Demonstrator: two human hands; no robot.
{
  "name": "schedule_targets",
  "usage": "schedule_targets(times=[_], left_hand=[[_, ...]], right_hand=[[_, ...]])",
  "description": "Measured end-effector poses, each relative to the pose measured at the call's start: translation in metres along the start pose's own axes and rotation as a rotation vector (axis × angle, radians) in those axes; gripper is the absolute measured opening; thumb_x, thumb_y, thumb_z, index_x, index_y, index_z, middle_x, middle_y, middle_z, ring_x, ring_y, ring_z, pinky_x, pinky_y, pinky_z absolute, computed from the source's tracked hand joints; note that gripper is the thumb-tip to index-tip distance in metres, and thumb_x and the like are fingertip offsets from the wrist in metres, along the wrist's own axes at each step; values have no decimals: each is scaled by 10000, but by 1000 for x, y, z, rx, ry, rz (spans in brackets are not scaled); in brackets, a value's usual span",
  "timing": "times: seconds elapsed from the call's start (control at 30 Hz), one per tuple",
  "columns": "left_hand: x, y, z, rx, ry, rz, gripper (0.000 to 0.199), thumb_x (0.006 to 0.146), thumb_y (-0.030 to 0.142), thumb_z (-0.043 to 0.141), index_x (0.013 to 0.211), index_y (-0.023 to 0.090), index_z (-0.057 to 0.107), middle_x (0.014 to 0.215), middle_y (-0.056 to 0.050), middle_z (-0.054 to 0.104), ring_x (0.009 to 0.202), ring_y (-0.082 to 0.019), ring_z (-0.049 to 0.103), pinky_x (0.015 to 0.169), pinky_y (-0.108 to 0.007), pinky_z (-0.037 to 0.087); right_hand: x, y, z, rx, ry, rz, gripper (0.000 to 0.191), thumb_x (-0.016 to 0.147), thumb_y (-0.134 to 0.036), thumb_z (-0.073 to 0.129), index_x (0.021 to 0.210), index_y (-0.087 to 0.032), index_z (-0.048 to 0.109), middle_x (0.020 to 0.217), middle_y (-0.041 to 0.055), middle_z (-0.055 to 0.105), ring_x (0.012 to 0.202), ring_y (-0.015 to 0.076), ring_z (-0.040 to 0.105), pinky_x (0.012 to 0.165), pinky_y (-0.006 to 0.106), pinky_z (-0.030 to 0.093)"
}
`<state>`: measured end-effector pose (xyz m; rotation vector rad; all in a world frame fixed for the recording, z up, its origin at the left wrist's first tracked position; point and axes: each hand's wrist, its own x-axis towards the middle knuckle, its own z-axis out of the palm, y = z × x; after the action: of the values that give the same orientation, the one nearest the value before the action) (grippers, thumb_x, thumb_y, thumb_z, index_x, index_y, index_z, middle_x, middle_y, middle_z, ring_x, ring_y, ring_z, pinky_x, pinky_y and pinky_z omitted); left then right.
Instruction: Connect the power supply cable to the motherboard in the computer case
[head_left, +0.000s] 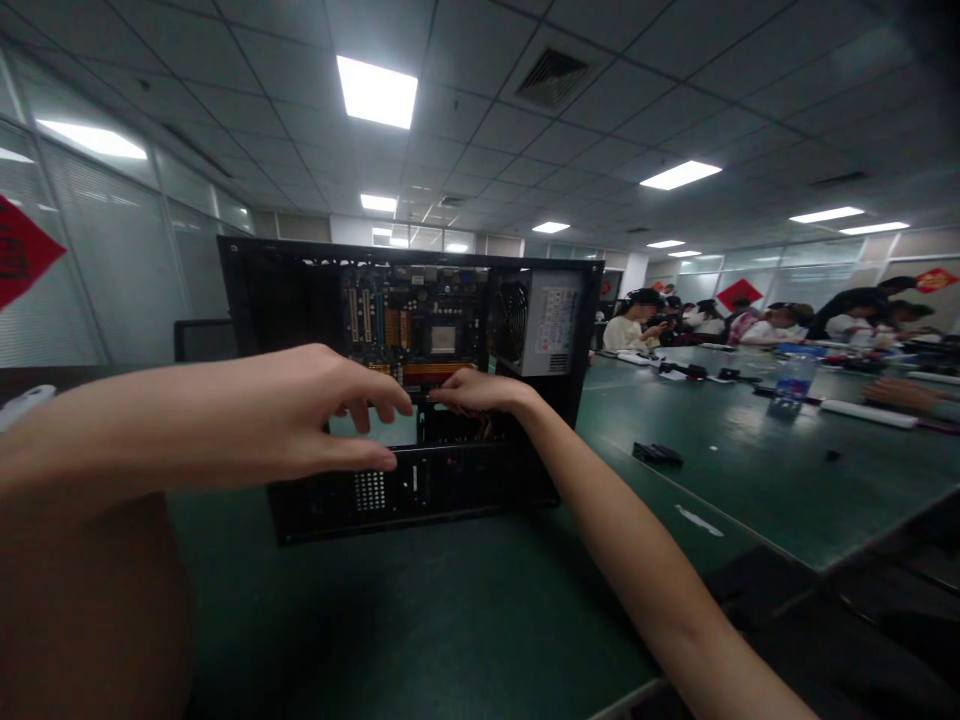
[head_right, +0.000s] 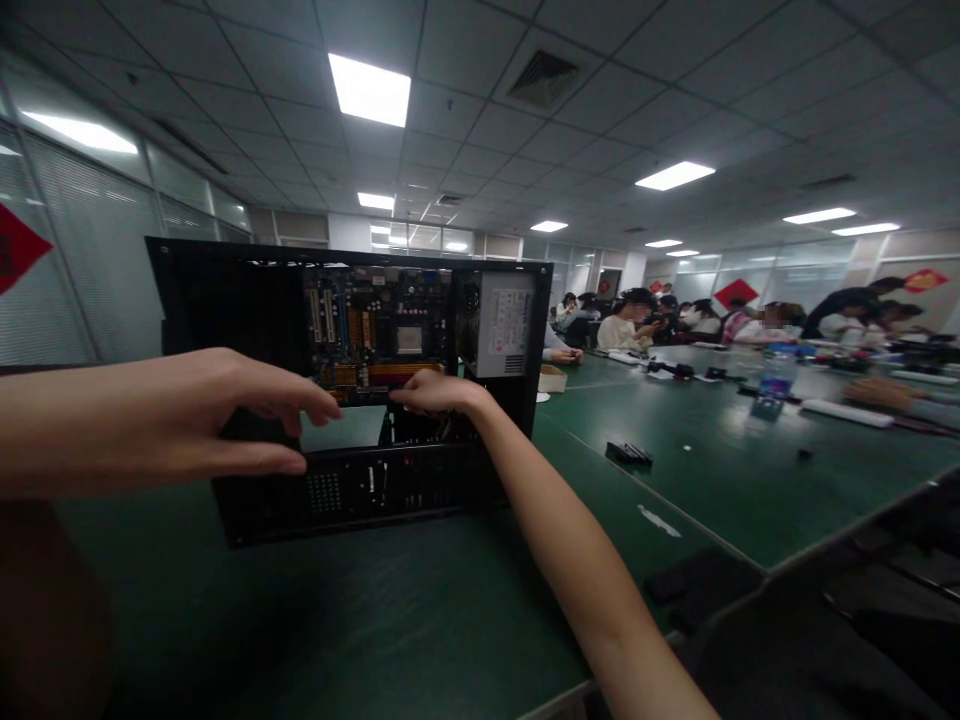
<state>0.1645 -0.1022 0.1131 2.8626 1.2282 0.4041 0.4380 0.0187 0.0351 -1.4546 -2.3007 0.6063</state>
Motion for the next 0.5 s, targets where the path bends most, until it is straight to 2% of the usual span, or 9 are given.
schedule_targets(times=[0.07, 0.1, 0.2, 0.27, 0.33, 0.43, 0.5], left_hand=[[13, -2, -2, 43, -46, 58, 609, 790, 630, 735, 1297, 292, 719, 1184, -44, 749, 1038, -256, 702, 864, -297, 531], [19, -4, -2, 70, -27, 66, 661, 791, 624, 733, 1354, 281, 681, 1255, -58, 723, 1117, -277, 678, 913, -308, 523], [35, -8, 0, 122, 84, 58, 827, 728, 618, 782, 1454, 272, 591, 1401, -77, 641, 1280, -325, 595, 1016, -338, 487], [44, -9, 2, 103, 95, 96, 796, 738, 594, 786, 1441, 269, 601, 1388, -74, 648, 1262, -313, 605, 1014, -341, 488], [51, -7, 4, 48, 56, 153, 629, 796, 551, 755, 1346, 256, 677, 1277, -69, 710, 1153, -278, 657, 957, -329, 511], [57, -1, 6, -39, 15, 224, 424, 866, 501, 702, 1180, 224, 761, 1112, -70, 764, 1006, -239, 694, 879, -313, 527], [57, 3, 6, -65, 14, 260, 388, 868, 498, 697, 1108, 203, 777, 1045, -71, 771, 945, -225, 696, 837, -304, 527]], right_hand=[[-6, -14, -5, 146, 185, -41, 460, 1013, -532, 526, 898, -133, 723, 690, 11, 639, 576, 116, 498, 554, 248, 385], [-10, -20, -8, 197, 231, -83, 436, 1012, -517, 538, 936, -133, 731, 752, 22, 673, 622, 119, 523, 590, 244, 408], [-24, -33, -20, 246, 255, -210, 355, 1003, -442, 576, 1018, -132, 750, 930, 48, 734, 783, 141, 594, 724, 246, 459], [-36, -35, -29, 216, 239, -236, 372, 1003, -453, 574, 1034, -129, 752, 906, 41, 726, 773, 139, 585, 720, 247, 453], [-46, -35, -36, 159, 191, -216, 456, 1008, -529, 542, 1013, -123, 748, 785, 19, 671, 675, 122, 531, 631, 244, 414], [-56, -37, -41, 43, 43, -187, 539, 1006, -603, 504, 990, -119, 740, 670, -9, 577, 582, 111, 450, 533, 251, 341], [-62, -43, -41, -37, -23, -175, 509, 1016, -571, 503, 995, -124, 746, 691, 3, 601, 593, 114, 470, 535, 254, 348]])
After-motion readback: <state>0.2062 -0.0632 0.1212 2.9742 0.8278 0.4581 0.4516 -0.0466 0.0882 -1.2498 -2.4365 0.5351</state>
